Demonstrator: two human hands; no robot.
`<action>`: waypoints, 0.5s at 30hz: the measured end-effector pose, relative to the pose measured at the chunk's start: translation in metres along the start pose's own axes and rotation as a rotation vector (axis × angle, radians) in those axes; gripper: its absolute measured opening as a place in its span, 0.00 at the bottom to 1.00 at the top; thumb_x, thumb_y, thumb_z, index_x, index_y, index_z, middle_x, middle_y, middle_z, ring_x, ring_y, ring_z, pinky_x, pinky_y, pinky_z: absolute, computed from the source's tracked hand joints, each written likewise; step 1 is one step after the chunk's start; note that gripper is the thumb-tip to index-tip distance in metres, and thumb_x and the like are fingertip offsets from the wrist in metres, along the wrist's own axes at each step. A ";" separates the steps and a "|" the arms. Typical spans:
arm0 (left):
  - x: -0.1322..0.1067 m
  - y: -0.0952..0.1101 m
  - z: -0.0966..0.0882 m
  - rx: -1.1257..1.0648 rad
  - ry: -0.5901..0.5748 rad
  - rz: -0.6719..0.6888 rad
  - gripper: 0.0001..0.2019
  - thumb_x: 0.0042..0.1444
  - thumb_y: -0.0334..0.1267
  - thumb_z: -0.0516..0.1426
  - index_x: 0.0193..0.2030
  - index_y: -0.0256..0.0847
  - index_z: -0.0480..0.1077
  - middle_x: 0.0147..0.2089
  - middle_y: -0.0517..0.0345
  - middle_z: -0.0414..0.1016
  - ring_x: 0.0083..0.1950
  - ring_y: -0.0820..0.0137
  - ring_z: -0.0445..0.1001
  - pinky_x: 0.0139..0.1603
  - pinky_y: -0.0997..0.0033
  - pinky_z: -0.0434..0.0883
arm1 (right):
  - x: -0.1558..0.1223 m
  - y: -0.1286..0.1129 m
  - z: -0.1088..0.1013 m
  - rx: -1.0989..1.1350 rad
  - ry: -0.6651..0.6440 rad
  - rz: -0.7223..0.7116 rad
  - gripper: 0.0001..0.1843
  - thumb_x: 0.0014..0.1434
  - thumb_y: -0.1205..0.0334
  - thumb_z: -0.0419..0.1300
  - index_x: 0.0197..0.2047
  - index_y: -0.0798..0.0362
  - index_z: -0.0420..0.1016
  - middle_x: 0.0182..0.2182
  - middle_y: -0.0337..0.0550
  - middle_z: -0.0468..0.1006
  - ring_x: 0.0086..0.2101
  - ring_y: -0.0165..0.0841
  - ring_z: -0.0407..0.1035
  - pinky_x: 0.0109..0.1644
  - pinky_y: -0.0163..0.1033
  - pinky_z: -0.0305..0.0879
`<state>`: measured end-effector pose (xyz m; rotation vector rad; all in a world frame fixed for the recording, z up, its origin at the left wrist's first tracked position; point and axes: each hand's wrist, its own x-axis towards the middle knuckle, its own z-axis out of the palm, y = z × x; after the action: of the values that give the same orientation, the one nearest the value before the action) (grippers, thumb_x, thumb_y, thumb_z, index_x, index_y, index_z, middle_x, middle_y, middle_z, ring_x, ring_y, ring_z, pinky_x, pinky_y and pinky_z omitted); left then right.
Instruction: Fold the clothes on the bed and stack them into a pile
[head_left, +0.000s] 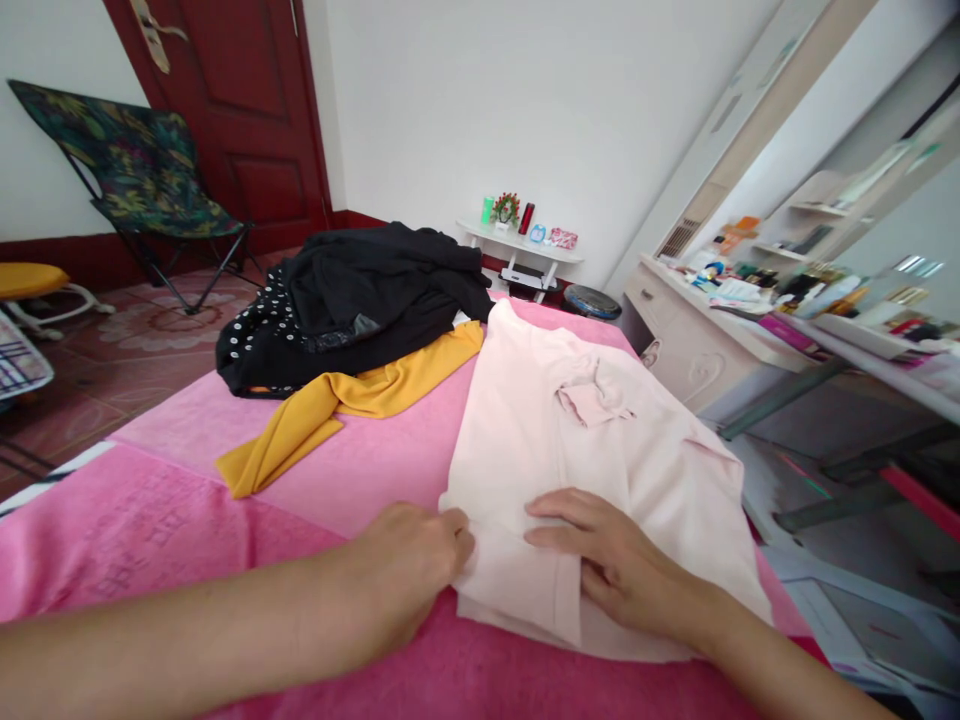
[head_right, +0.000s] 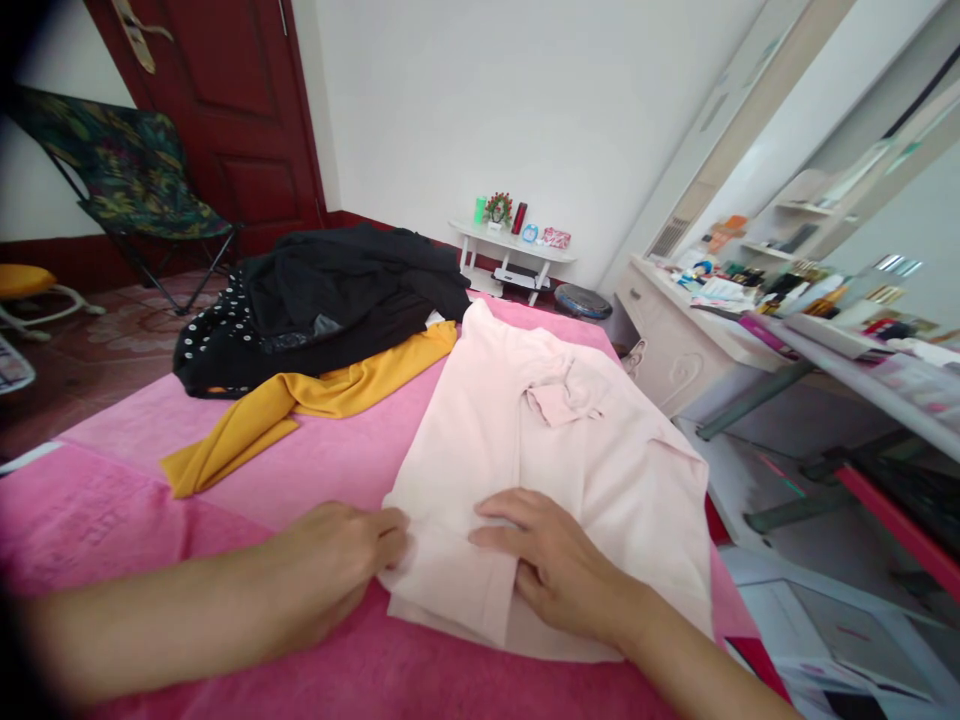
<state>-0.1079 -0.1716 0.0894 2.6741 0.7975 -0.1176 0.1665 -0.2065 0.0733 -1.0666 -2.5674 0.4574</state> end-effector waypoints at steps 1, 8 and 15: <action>0.000 0.000 -0.006 -0.032 -0.008 0.034 0.13 0.44 0.24 0.52 0.34 0.41 0.71 0.35 0.54 0.76 0.34 0.63 0.75 0.34 0.66 0.69 | -0.003 -0.001 -0.001 0.020 -0.008 0.021 0.27 0.51 0.76 0.51 0.51 0.46 0.71 0.50 0.45 0.73 0.50 0.36 0.67 0.54 0.45 0.63; 0.083 -0.021 -0.039 -0.172 0.277 0.065 0.11 0.55 0.35 0.51 0.37 0.42 0.75 0.36 0.54 0.77 0.38 0.64 0.75 0.40 0.68 0.69 | 0.013 0.057 -0.033 -0.005 0.310 0.431 0.11 0.57 0.66 0.52 0.39 0.51 0.75 0.36 0.42 0.79 0.37 0.33 0.72 0.43 0.38 0.67; 0.190 -0.062 0.013 -0.128 0.413 0.025 0.31 0.61 0.48 0.47 0.67 0.32 0.49 0.70 0.40 0.46 0.70 0.57 0.46 0.68 0.55 0.47 | 0.034 0.187 -0.075 -0.352 0.490 1.012 0.20 0.56 0.48 0.53 0.41 0.57 0.72 0.38 0.53 0.77 0.38 0.39 0.72 0.40 0.41 0.65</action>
<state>0.0179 -0.0297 0.0250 2.6167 0.8548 0.4900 0.2907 -0.0446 0.0700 -2.2420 -1.5594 -0.0703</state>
